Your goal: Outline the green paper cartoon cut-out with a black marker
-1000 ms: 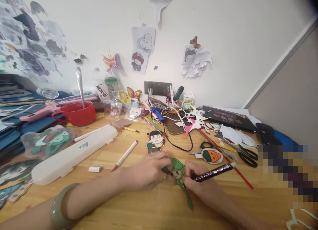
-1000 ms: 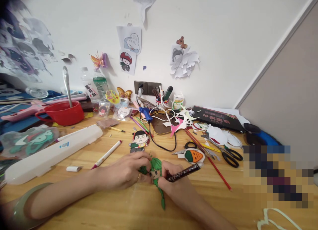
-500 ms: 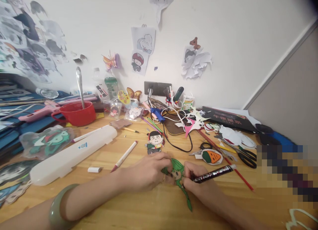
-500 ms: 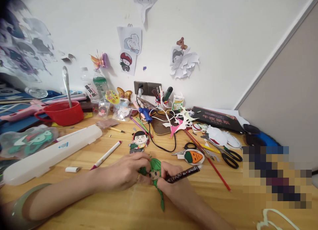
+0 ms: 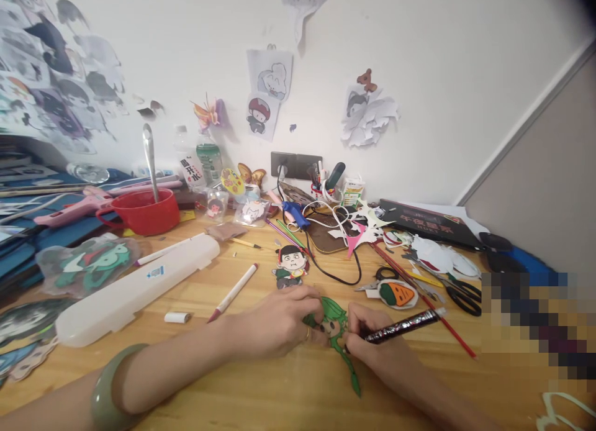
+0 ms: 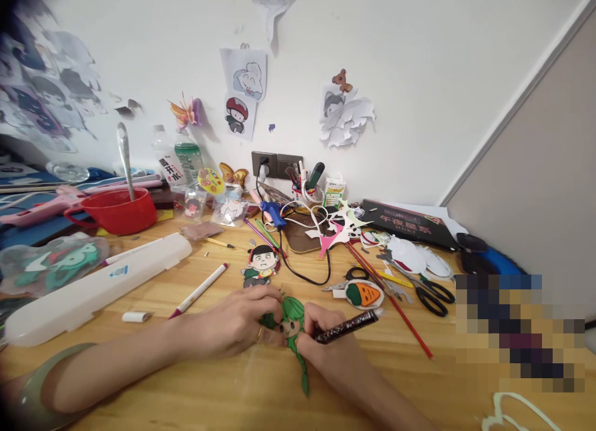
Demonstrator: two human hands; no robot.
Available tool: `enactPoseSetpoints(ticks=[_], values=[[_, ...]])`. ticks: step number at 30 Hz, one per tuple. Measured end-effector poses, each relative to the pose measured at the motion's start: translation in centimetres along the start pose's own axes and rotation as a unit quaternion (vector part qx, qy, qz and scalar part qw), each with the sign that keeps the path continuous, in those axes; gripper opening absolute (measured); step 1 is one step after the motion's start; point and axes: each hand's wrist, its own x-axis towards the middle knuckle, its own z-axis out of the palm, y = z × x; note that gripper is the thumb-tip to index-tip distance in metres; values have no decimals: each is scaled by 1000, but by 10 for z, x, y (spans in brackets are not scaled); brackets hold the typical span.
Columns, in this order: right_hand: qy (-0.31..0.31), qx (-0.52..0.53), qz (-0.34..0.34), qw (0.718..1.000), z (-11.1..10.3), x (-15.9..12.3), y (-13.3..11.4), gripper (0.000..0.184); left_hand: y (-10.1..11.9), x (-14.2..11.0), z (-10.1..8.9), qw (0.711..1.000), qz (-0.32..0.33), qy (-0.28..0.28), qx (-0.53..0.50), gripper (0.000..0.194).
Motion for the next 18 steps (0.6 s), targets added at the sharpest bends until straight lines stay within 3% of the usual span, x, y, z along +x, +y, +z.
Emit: enactPoseSetpoints(ticks=[13,18], values=[[8,23,-12,1000,1,-2,-1,25,3,2,-2,999,-13,-4,-30,32],[24,42,2,999,0,-3,-3,24,6,4,1,998,-36,23,-43,22]])
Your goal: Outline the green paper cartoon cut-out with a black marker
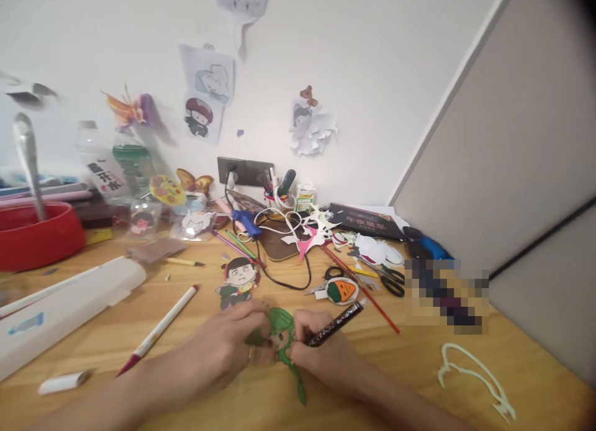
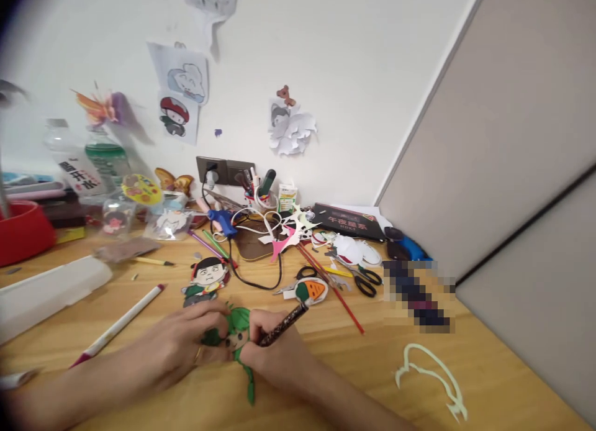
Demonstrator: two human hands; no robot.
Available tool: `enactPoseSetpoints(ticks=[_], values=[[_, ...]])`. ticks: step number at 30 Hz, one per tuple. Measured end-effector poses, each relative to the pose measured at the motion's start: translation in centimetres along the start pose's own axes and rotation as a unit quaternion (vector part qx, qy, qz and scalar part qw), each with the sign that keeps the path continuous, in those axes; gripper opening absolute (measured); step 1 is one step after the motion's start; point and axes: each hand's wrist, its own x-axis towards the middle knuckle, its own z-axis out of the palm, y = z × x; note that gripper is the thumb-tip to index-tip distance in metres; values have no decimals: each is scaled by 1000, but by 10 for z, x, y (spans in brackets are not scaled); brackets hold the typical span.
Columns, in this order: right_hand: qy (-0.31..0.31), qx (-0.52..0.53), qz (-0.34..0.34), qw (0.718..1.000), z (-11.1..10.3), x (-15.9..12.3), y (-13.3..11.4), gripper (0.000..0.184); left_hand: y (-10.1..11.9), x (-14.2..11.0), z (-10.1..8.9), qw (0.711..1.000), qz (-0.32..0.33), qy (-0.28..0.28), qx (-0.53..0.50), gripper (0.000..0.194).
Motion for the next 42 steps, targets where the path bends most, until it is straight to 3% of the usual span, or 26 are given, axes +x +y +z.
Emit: enactPoseSetpoints(ticks=[7,13,20,26,30,42], values=[[22,48,12,999,-3,0,0,23,5,-1,1,996,-81,-15,-27,16],[21,67,14,997,-1,0,1,21,-7,1,11,997,24,32,68,27],[20,73,25,997,0,0,0,21,-7,1,13,996,-4,64,64,29],[25,66,29,997,0,0,0,22,-6,0,9,996,23,62,58,25],[27,63,21,997,0,2,5,17,-2,0,5,998,-12,59,22,22],[27,-10,2,1000,-2,2,3,21,1,-2,4,997,49,27,58,28]])
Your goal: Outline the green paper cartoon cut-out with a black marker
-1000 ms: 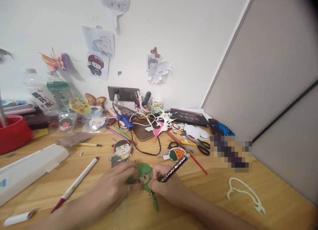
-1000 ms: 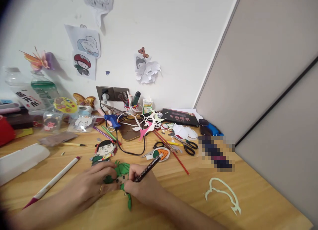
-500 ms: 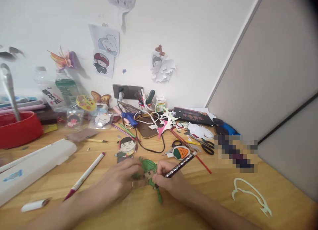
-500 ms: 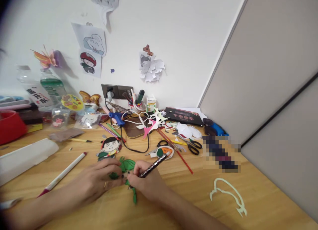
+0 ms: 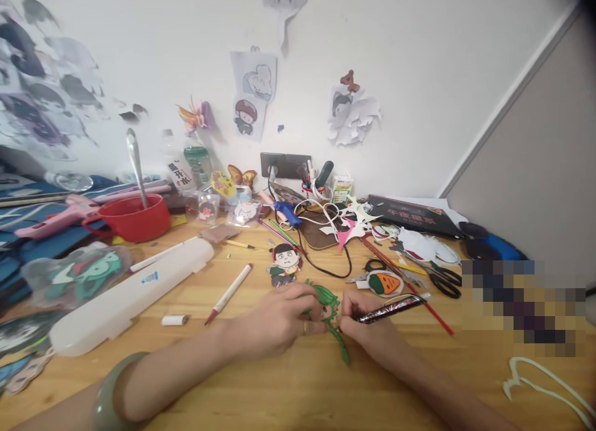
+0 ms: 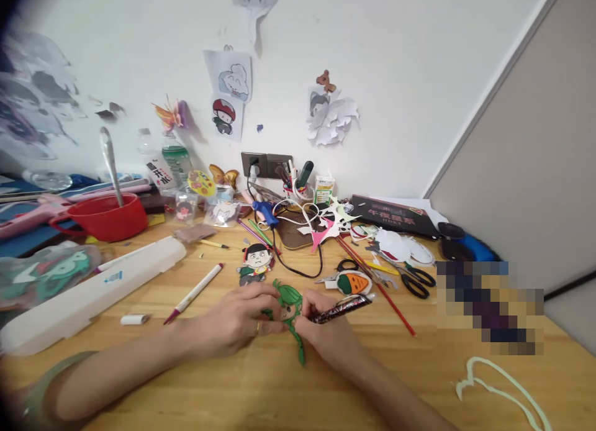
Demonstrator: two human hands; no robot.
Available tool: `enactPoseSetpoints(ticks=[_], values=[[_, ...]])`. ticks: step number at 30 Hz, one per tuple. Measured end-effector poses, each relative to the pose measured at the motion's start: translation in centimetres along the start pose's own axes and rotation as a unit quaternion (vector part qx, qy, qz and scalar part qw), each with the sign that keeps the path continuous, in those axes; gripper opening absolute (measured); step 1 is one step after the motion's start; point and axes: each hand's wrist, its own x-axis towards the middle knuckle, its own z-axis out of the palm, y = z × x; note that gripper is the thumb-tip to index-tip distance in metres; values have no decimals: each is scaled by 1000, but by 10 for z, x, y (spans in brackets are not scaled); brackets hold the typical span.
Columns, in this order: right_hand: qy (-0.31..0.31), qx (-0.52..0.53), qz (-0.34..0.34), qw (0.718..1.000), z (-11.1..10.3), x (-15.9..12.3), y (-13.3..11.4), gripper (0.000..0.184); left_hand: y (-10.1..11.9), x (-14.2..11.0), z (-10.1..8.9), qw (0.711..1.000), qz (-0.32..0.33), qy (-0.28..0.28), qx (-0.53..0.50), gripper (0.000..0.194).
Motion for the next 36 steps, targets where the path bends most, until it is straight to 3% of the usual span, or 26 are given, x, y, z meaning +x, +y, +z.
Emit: enactPoseSetpoints(ticks=[17,36], values=[[-23,-28,-11,999,1,1,4,20,0,6,9,1000,-2,-6,13,29],[-22,-45,-4,999,0,1,4,23,-5,6,4,999,-32,-31,-14,49]])
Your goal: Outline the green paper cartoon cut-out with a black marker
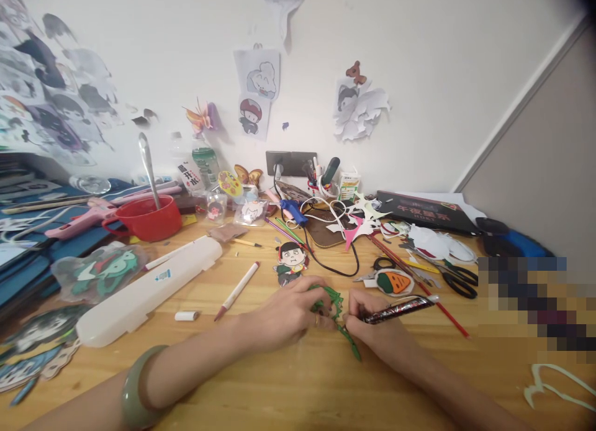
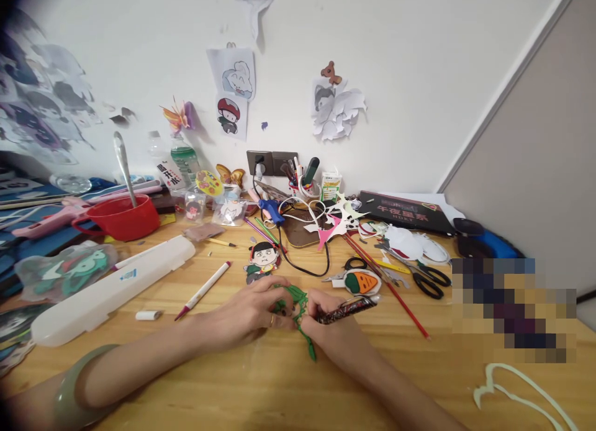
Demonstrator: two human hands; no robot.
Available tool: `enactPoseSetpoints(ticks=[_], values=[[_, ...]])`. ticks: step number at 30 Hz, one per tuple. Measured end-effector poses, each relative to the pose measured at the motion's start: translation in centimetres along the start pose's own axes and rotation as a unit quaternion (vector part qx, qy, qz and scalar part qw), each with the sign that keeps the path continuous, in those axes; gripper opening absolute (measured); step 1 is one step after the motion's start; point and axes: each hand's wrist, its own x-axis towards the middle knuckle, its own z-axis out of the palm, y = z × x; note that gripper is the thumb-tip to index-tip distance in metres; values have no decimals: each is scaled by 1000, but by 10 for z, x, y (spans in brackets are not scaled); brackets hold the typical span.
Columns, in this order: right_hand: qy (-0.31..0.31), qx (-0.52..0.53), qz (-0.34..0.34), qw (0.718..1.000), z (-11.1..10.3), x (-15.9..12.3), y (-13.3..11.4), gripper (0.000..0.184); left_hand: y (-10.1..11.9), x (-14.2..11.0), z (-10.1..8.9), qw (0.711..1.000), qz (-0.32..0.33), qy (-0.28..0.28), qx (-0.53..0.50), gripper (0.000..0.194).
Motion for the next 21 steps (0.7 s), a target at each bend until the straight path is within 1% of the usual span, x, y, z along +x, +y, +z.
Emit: enactPoseSetpoints(ticks=[3,8,14,21], values=[[0,-4,2,1000,0,-1,0,23,0,0,-1,1000,-4,-5,2,53],[1,-9,-1,1000,-1,0,-1,22,0,1,-2,1000,-13,-16,8,41],[3,0,0,1000,-1,-1,-4,21,1,1,-3,1000,-11,-21,7,46],[1,13,-11,1000,0,1,-5,21,3,2,-6,1000,-6,-15,11,39]])
